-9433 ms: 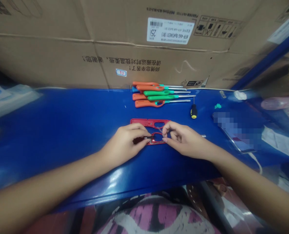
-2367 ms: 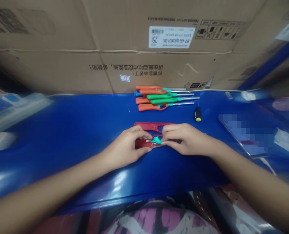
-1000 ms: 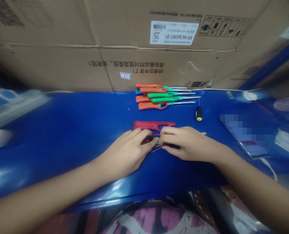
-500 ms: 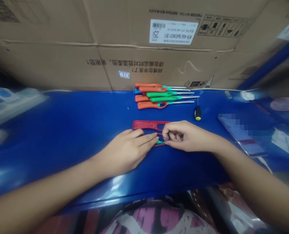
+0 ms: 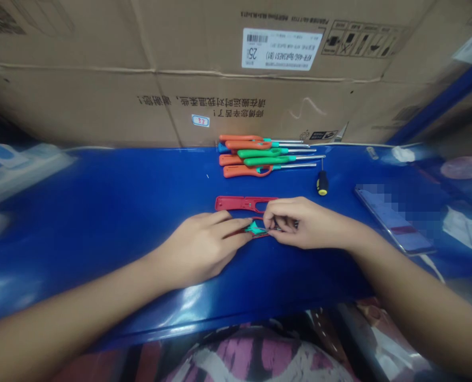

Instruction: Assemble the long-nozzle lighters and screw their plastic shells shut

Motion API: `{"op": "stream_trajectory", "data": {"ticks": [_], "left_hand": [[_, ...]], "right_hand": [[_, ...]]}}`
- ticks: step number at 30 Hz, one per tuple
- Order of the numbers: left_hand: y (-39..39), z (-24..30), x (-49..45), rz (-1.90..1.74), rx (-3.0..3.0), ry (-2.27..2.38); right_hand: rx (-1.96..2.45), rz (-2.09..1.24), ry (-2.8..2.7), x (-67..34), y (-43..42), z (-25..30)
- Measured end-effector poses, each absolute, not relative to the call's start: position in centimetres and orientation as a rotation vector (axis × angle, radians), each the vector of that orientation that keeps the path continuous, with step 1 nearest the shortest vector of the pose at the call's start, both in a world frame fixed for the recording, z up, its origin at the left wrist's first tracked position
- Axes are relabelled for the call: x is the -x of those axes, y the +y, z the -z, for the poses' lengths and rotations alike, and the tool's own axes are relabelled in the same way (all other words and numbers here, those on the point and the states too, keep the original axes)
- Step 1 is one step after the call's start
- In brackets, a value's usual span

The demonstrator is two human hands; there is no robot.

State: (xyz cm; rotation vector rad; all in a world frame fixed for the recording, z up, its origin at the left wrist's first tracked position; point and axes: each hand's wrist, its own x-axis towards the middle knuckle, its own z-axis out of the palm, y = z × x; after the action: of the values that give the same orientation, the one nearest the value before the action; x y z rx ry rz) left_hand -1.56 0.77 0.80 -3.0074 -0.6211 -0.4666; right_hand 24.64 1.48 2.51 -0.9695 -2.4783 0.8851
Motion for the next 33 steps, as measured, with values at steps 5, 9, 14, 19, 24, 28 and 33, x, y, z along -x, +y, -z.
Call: {"op": "stream_trajectory", "data": {"ticks": [5, 9, 14, 19, 24, 28, 33], "left_hand": [[0.8, -0.8, 1.4, 0.448, 3.035, -0.654], [0.7, -0.9, 1.3, 0.444, 3.041, -0.661], [0.8, -0.8, 1.4, 0.434, 3.004, -0.629], [1.0, -0.7, 1.4, 0.437, 2.968, -0.589], [1.2, -0.3, 1.5, 0.561, 3.000, -0.603], [1.3, 0.3, 1.7, 0.705, 3.052, -0.665], [1.4, 0.9, 1.7, 0.853, 3.092, -0.728]], "right_hand": [[1.008, -0.860, -2.477, -24.6, 1.5, -2.5], [0.999, -0.875, -2.478, -24.7, 1.4, -2.6], [1.018, -0.919, -2.471, -24.8, 1.3, -2.7], [1.060, -0.917, -2.457, -24.8, 1.5, -2.8], [1.044, -0.956, -2.414, -24.9, 1.8, -2.8], [1.013, -1.028, -2.357, -24.9, 1.8, -2.6], [1.348, -0.663, -2.020, -27.0, 3.8, -3.3]]}}
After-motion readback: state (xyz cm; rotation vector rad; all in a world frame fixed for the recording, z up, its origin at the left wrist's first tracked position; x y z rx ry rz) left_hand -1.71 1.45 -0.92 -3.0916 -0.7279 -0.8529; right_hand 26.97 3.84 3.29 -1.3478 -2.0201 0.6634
